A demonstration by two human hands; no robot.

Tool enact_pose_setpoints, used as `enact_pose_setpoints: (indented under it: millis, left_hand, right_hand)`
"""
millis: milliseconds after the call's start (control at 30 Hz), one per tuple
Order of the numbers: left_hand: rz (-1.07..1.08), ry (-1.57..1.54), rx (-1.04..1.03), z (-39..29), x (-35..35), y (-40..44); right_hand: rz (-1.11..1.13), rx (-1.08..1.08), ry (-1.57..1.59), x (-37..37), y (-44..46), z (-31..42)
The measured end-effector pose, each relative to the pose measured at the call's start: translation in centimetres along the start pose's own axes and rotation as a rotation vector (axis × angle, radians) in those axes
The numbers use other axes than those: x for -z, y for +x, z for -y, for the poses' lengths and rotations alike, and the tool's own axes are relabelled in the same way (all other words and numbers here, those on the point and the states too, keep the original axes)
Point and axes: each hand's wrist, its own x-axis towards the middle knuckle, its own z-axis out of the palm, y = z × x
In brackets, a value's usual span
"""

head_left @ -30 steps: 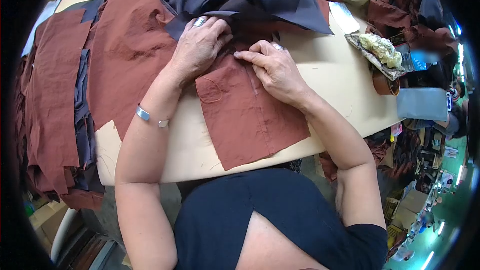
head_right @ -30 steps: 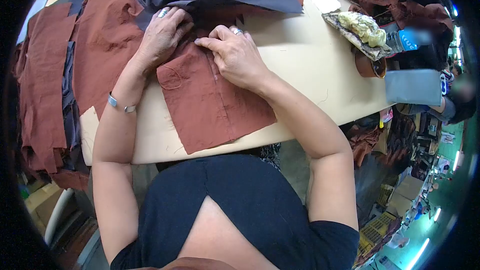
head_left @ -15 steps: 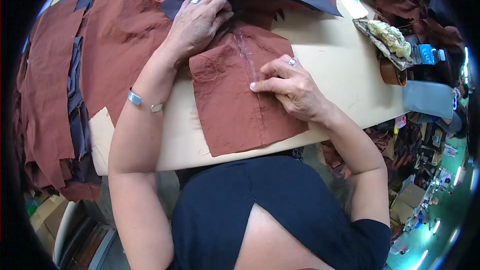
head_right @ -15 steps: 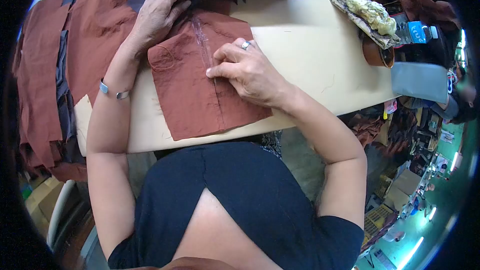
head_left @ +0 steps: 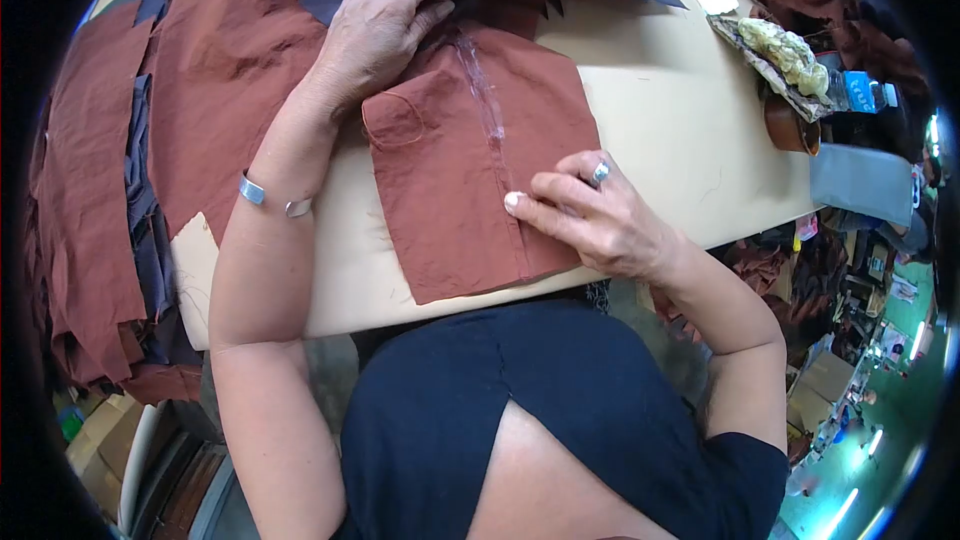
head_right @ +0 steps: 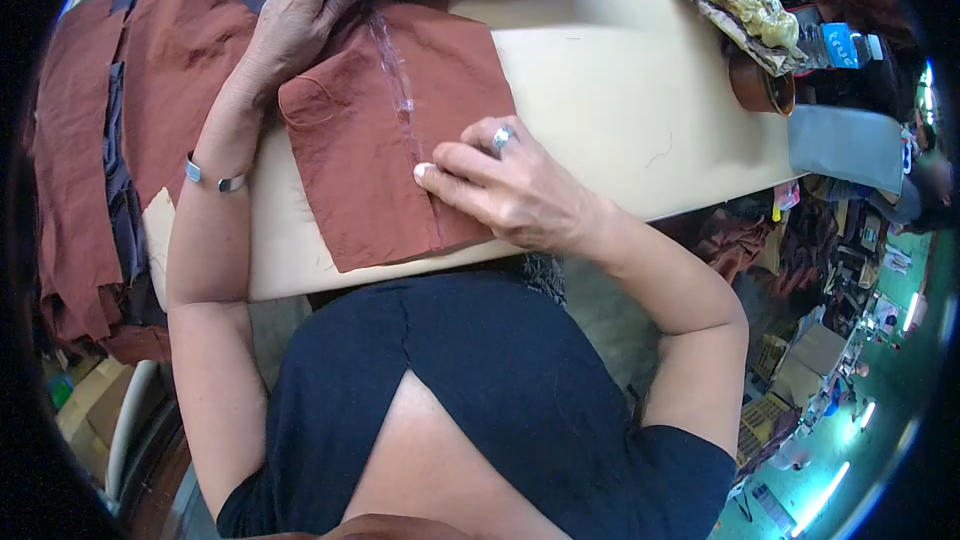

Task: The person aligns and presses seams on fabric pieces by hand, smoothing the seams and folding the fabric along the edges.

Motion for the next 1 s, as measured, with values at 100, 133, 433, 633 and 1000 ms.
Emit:
enact_pose_setpoints:
  millis: [100, 133, 433, 633, 1000]
  left_hand:
    - [-0.003, -0.009, 0.005, 0.2, -0.2, 0.0]
    - [-0.002, -0.008, 0.005, 0.2, -0.2, 0.0]
    - [-0.025, -0.02, 0.007, 0.4, -0.7, -0.1]
    - [-0.022, -0.032, -0.035, 0.5, -0.1, 0.0]
    - [0.064, -0.06, 0.094, -0.3, 0.5, 0.2]
  right_hand:
    - [0.028, 0.038, -0.042, 0.2, -0.8, 1.2]
    - [0.027, 0.042, -0.023, 0.3, -0.9, 1.6]
    - [0.062, -0.162, 0.091, 0.5, -0.1, 2.3]
    - [0.072, 0.0, 0.132, 1.7, -1.1, 2.2]
    - [0.019, -1.154, -0.838, 18.4, -14.7, -8.7]
